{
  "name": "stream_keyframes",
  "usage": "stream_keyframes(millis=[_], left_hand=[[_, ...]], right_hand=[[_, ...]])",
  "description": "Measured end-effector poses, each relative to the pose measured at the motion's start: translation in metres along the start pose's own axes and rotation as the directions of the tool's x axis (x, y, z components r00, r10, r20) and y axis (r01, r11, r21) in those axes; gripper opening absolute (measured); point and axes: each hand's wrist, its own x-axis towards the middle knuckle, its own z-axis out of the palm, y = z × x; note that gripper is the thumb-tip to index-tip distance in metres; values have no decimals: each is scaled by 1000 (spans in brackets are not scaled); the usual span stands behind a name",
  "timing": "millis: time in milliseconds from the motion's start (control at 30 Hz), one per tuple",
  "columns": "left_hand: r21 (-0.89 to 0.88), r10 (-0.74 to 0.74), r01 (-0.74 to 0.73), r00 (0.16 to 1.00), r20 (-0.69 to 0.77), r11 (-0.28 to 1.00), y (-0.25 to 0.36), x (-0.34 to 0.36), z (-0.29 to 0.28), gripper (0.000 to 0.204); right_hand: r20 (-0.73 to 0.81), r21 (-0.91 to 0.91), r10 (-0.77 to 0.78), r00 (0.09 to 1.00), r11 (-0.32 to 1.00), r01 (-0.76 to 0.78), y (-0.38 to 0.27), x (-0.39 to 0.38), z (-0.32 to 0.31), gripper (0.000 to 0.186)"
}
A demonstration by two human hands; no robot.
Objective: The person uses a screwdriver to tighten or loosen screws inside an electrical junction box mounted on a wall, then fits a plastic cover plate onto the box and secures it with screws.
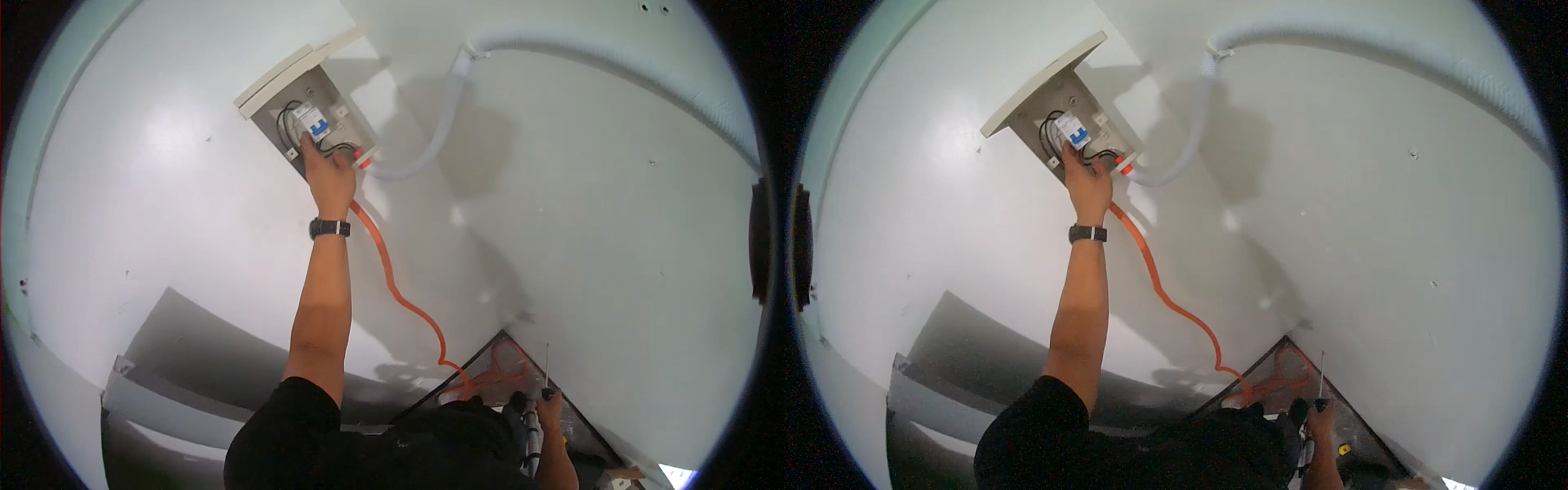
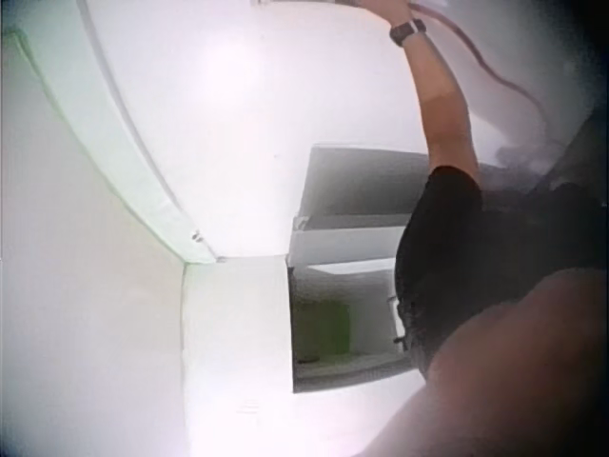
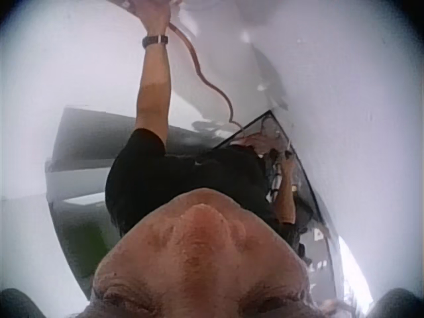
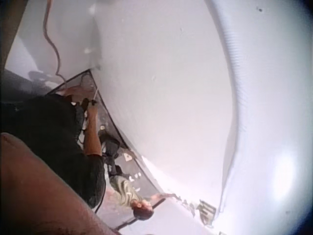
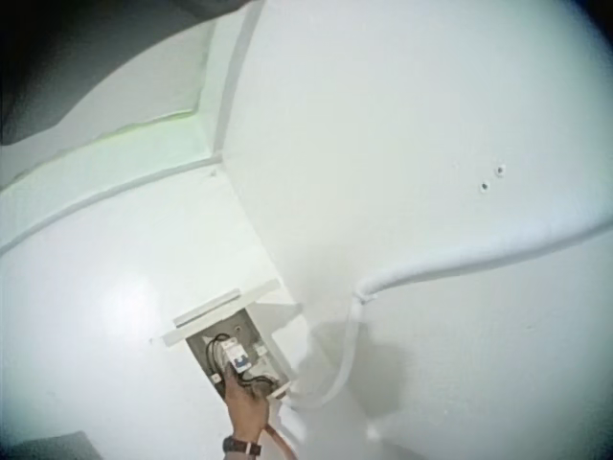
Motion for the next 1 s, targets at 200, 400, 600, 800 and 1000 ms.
stream_keyframes(millis=[200, 400, 600, 800, 1000], left_hand=[[-11, -85, 88, 988, 129, 996, 0, -7, -10, 73], [-109, 22, -12, 996, 84, 994, 17, -23, -16, 72], [-422, 57, 255, 799, 599, 870, 37, -263, 0, 52], [-25, 256, 451, -459, 850, 892, 26, -432, -21, 38], [-5, 204, 618, -253, 946, 786, -6, -419, -7, 38]], right_hand=[[-103, 37, -66, 993, 997, 70, 30, 16, 15, 39], [-72, 177, 0, 997, 984, 13, -39, -27, 29, 38], [192, 600, -80, 978, 798, -52, -202, -99, 36, 49], [80, 555, -79, 994, 831, 21, -287, -82, 33, 51], [-143, 677, 216, 966, 733, -64, -233, 11, 7, 38]])
